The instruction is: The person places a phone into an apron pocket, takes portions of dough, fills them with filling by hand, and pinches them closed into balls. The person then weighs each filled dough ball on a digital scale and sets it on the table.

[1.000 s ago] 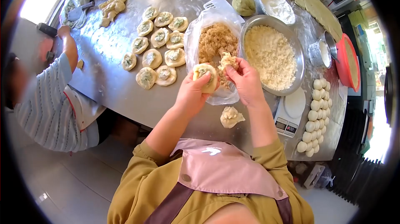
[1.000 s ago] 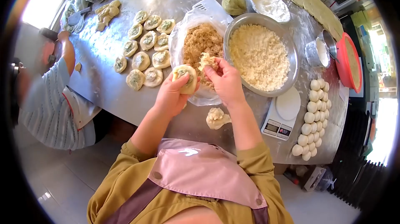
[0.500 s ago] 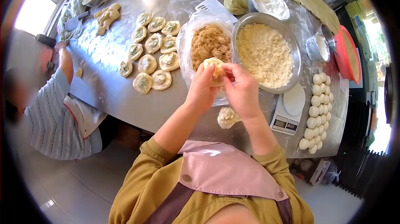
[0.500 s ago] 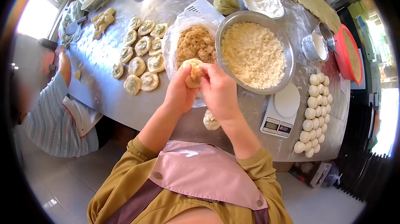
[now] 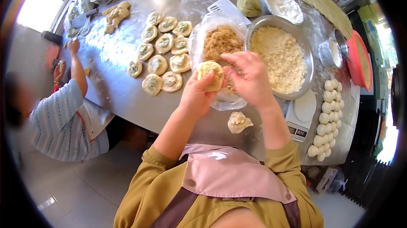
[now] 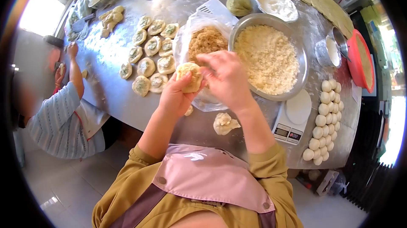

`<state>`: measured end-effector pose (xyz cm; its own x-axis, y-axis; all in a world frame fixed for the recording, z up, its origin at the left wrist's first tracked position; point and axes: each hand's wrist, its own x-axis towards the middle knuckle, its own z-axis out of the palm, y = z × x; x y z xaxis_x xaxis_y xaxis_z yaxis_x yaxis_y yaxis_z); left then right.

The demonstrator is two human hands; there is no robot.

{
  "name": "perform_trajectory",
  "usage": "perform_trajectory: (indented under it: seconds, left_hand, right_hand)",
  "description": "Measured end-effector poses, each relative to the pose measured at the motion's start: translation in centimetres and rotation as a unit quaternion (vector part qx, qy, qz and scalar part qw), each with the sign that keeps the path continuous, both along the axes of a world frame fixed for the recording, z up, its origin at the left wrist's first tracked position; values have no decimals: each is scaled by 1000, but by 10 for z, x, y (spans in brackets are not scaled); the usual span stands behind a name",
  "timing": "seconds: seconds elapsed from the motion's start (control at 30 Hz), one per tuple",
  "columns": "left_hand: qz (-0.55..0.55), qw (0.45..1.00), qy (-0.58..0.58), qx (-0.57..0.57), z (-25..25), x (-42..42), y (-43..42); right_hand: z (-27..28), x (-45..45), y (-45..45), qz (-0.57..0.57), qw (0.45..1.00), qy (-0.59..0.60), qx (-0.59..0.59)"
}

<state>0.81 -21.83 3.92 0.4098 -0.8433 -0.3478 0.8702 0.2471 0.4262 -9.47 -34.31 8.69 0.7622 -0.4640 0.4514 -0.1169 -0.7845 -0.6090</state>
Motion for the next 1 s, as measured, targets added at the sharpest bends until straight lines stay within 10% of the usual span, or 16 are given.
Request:
perform_trajectory:
  seconds: [0.23, 0.33, 0.53, 1.0]
  left_hand:
    - [-68, 997, -18, -39, -14, -6, -9]
    - [-68, 997, -28, 37, -3, -15, -14]
    - [-120, 993, -18, 15, 9, -21, -31]
    - [-144, 989, -41, 12, 2, -68, -114]
  right_hand:
    - [-22, -12, 16, -6, 999, -1, 48]
    - [-3, -36, -4, -6, 965, -3, 263]
    - [-16, -98, -144, -307, 927, 210, 56]
    - [-56, -83, -129, -162, 937, 303, -68]
